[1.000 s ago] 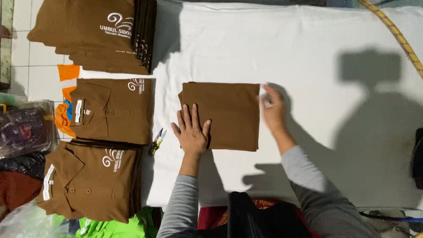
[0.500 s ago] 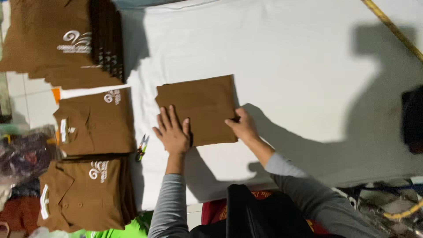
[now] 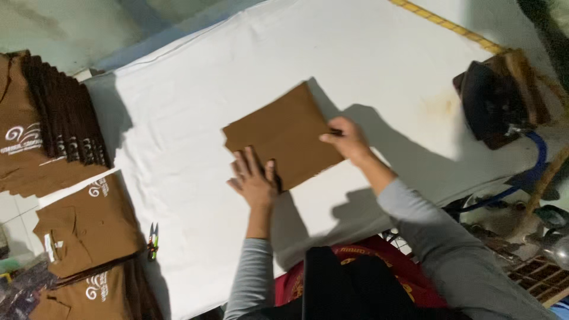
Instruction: The person irons a brown polo shirt on a table using a steam iron and then folds the shirt into a neat square, placing it on top of a stack of similar brown shirts.
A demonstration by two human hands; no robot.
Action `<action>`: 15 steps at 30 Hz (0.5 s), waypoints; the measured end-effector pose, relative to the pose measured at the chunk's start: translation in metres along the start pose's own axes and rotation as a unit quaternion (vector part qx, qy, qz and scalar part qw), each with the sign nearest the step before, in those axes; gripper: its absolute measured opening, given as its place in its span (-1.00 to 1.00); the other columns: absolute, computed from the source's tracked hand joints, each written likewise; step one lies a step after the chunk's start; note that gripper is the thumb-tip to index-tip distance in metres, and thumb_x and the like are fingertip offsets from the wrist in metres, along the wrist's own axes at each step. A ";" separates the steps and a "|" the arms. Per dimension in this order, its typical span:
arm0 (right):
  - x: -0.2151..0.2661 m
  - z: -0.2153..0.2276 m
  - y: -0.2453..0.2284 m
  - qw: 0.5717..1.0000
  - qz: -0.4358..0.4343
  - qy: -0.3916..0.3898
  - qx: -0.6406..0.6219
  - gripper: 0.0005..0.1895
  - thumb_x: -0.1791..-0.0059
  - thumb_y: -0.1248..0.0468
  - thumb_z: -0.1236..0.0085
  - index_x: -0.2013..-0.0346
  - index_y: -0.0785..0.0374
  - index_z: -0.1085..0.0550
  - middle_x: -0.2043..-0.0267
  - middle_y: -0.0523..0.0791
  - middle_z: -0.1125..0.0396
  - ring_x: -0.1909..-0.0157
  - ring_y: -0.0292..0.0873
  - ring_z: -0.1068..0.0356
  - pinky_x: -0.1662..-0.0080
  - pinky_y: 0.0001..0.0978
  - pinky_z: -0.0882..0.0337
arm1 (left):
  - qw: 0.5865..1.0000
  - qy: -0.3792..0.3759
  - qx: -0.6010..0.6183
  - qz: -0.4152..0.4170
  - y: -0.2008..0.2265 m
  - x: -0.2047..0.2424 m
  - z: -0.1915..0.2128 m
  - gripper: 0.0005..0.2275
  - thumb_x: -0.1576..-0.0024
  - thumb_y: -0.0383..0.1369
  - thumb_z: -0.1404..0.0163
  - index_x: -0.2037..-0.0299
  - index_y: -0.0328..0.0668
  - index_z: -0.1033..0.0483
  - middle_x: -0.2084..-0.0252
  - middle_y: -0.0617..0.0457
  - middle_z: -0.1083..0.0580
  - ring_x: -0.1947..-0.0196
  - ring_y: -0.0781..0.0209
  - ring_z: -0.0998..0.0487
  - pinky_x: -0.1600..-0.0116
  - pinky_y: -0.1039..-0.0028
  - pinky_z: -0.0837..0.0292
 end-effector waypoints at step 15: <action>0.044 0.038 0.006 0.824 0.297 0.060 0.478 -0.29 0.03 -0.08 0.18 -0.37 0.02 0.01 -0.44 -0.06 0.19 -0.39 0.11 0.18 -0.19 0.09 0.14 | 0.996 -0.048 0.071 -0.002 0.038 0.021 -0.003 -0.40 -0.17 0.11 0.42 -0.39 0.24 0.29 -0.44 0.04 0.29 -0.40 -0.09 0.29 -0.31 -0.19 0.44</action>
Point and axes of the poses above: each hand's wrist, its own x-axis away from the middle knuckle, its own z-axis out of the back of the hand, y = z × x, the point moved 3 cm from there along -x, towards the middle knuckle
